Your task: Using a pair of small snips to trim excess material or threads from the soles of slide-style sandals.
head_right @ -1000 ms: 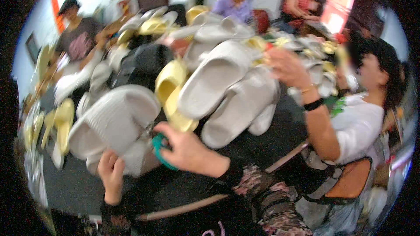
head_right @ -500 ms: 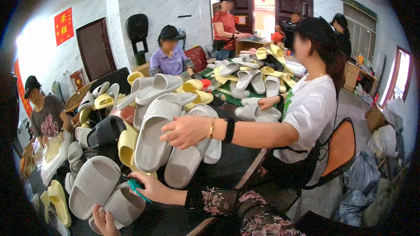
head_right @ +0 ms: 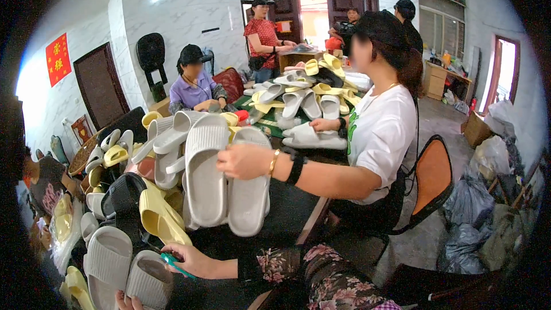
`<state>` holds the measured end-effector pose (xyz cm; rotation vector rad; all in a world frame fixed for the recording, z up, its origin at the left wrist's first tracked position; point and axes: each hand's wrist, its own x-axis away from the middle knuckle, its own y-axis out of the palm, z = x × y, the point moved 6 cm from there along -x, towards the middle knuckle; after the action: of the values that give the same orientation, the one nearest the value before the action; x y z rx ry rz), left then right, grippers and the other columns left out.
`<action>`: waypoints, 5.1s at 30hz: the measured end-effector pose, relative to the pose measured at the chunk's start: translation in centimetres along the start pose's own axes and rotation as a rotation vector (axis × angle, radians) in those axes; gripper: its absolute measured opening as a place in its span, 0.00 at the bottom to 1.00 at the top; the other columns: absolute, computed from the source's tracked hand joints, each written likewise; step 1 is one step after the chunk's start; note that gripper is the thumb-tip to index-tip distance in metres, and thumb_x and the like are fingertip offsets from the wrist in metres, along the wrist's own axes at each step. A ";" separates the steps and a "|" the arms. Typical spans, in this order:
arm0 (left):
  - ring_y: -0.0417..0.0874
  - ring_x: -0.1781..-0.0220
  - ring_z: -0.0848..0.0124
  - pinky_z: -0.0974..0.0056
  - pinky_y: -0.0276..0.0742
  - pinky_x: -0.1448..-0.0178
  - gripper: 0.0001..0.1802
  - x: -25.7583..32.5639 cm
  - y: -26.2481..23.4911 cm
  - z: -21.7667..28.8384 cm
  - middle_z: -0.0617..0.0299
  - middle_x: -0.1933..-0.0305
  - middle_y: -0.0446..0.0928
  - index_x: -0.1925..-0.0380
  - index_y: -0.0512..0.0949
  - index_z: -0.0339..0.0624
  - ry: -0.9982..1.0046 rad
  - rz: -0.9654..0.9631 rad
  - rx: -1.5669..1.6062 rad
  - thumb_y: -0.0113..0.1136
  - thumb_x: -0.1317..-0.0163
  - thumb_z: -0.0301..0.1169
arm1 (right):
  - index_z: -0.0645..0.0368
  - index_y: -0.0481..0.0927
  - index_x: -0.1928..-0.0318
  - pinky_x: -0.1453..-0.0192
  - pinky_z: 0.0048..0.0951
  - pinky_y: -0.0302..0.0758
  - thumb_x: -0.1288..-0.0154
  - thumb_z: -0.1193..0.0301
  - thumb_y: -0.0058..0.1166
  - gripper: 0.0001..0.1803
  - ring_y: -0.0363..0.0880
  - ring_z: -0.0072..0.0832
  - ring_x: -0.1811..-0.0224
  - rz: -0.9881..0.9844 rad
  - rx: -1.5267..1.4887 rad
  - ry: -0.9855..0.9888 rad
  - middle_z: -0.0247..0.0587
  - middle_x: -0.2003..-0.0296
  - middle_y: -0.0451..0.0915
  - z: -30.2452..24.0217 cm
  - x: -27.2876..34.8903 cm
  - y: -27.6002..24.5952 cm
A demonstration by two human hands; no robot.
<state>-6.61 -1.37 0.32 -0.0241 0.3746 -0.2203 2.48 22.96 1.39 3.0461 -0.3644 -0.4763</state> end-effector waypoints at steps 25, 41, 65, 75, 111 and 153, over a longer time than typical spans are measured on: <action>0.75 0.48 0.52 0.57 0.76 0.52 0.11 -1.2 -1.7 1.8 0.40 0.43 0.66 0.57 0.76 0.38 0.418 -0.005 -0.315 0.50 0.39 0.20 | 0.57 0.70 0.58 0.88 0.15 0.61 0.39 0.61 0.55 0.16 0.63 0.13 0.85 -0.137 -0.415 0.546 0.29 0.77 0.68 7.3 1.7 1.5; 0.76 0.57 0.71 0.69 0.70 0.54 0.27 -3.2 23.6 12.3 0.48 0.55 0.76 0.41 0.57 0.30 -0.116 -0.628 0.327 0.50 0.41 0.23 | 0.59 0.72 0.64 0.86 0.19 0.60 0.34 0.62 0.47 0.12 0.66 0.18 0.83 -0.289 -0.308 0.560 0.35 0.75 0.72 7.3 1.8 0.6; 0.80 0.62 0.45 0.52 0.75 0.56 0.32 -2.0 32.4 10.8 0.37 0.70 0.77 0.44 0.57 0.28 0.229 -0.808 -0.003 0.54 0.49 0.27 | 0.62 0.76 0.57 0.60 0.21 0.73 0.39 0.74 0.52 0.10 0.75 0.18 0.62 -0.281 -0.470 0.370 0.35 0.63 0.79 5.9 4.2 -1.0; 0.81 0.57 0.63 0.64 0.76 0.52 0.27 -12.7 11.0 5.4 0.49 0.53 0.78 0.44 0.66 0.36 0.232 -0.174 -0.280 0.57 0.45 0.27 | 0.63 0.70 0.53 0.86 0.16 0.64 0.39 0.70 0.55 0.16 0.69 0.16 0.83 -0.288 -0.208 0.656 0.33 0.76 0.72 5.6 1.7 1.6; 0.72 0.45 0.48 0.51 0.67 0.42 0.42 -14.3 -20.1 -6.6 0.39 0.50 0.73 0.42 0.67 0.39 -0.013 0.363 -0.951 0.64 0.55 0.51 | 0.63 0.70 0.50 0.85 0.15 0.65 0.41 0.71 0.55 0.19 0.69 0.14 0.83 -0.372 -0.152 0.713 0.33 0.75 0.73 5.3 1.7 2.9; 0.75 0.52 0.51 0.57 0.70 0.48 0.15 -5.7 2.3 1.2 0.44 0.56 0.76 0.51 0.73 0.38 0.286 -0.597 -0.894 0.49 0.38 0.27 | 0.61 0.64 0.41 0.84 0.13 0.65 0.35 0.64 0.51 0.25 0.67 0.11 0.81 -0.176 -0.281 0.289 0.29 0.74 0.70 5.1 1.4 1.0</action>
<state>-10.85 2.10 3.36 -1.0037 0.7233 -0.6348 1.97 21.62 -3.77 2.8227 -0.0132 -0.0779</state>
